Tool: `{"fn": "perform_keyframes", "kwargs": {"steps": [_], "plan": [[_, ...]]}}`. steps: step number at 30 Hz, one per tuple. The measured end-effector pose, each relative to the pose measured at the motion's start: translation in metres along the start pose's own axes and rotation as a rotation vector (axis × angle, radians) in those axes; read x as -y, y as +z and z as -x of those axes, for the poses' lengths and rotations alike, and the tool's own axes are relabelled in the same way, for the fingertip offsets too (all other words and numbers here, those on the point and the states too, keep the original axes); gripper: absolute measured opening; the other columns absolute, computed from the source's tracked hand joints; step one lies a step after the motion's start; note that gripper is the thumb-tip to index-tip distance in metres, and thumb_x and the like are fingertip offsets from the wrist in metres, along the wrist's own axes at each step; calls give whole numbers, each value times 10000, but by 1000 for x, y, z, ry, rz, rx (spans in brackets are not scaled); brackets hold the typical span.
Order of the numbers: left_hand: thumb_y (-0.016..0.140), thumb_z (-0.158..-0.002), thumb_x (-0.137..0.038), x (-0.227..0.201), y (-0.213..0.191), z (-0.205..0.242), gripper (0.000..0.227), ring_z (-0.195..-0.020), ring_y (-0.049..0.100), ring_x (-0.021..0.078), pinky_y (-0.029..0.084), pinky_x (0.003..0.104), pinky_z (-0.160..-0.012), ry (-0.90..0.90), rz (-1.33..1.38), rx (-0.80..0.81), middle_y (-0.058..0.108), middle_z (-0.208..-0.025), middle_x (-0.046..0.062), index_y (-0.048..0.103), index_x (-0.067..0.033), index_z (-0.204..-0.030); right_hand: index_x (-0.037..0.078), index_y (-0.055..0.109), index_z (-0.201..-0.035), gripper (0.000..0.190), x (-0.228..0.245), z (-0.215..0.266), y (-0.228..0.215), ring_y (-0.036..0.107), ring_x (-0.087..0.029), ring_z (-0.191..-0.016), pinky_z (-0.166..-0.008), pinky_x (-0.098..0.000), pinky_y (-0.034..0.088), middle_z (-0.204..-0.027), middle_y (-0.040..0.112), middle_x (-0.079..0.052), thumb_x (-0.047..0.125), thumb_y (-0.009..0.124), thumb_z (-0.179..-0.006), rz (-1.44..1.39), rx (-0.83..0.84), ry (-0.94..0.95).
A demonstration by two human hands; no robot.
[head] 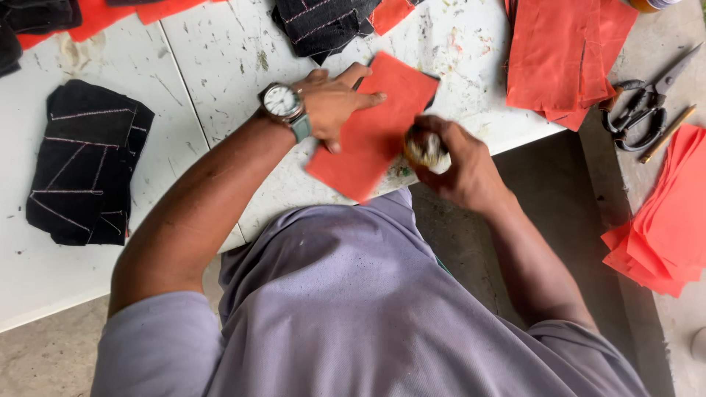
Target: The person repeatedly folds a red fabric piece, places it on a black fabric piece, and rubs the surface with a small jar to bond them. The person then stacks the finished pouches on the table.
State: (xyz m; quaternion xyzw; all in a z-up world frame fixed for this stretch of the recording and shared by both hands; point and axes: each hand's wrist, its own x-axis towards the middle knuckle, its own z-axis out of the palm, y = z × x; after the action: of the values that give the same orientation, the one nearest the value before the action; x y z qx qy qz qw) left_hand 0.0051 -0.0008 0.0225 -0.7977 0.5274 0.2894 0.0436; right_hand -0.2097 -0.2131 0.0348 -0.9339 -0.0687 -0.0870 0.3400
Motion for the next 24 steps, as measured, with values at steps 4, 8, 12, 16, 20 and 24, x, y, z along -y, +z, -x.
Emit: {"fn": "perform_keyframes", "kwargs": {"steps": [4,8,12,16,20,24], "plan": [[749,-916,-149,-23,4,8,524,-1220,551,447,459,496,-1027,53,88,-507,382,-1565,162,599,-140,-1418,26,477,-1447,728,12,28,-4,697,-264,-1200,-1032,-366,565,-1285,668,-155,54,866,-831,-90,-198,175],[803,-867,-288,-39,50,4,555,-1314,527,374,430,487,-1082,54,504,-758,473,-1466,183,616,-33,-1323,32,464,-1466,725,11,-14,-6,674,-275,-1225,-1030,-360,565,-1320,646,-179,54,876,-870,-93,-235,133],[808,-880,-343,-32,74,1,458,-1371,507,337,405,494,-1130,77,460,-783,505,-1460,127,677,-117,-1257,48,450,-1514,725,-10,-75,3,655,-349,-1305,-1087,-385,555,-1399,631,-219,-2,850,-911,-8,-170,-136],[775,-893,-393,-33,66,2,533,-1350,484,347,363,538,-1068,76,394,-788,477,-1467,139,653,-141,-1345,47,466,-1504,670,-37,-113,-2,693,-330,-1248,-1050,-377,580,-1357,666,-186,-25,807,-932,-60,-156,-91],[744,-909,-413,-34,66,2,540,-1336,473,340,345,535,-1087,57,388,-748,448,-1490,138,639,-167,-1379,35,480,-1452,659,-42,-120,-3,674,-372,-1255,-1058,-407,551,-1326,669,-195,-12,815,-887,-4,-60,-201],[720,-931,-418,-35,70,2,547,-1370,463,330,339,525,-1108,58,401,-738,437,-1500,130,629,-171,-1410,48,477,-1464,611,-36,-117,2,682,-369,-1269,-1086,-408,558,-1334,672,-190,-20,798,-949,-15,-74,-243]]}}
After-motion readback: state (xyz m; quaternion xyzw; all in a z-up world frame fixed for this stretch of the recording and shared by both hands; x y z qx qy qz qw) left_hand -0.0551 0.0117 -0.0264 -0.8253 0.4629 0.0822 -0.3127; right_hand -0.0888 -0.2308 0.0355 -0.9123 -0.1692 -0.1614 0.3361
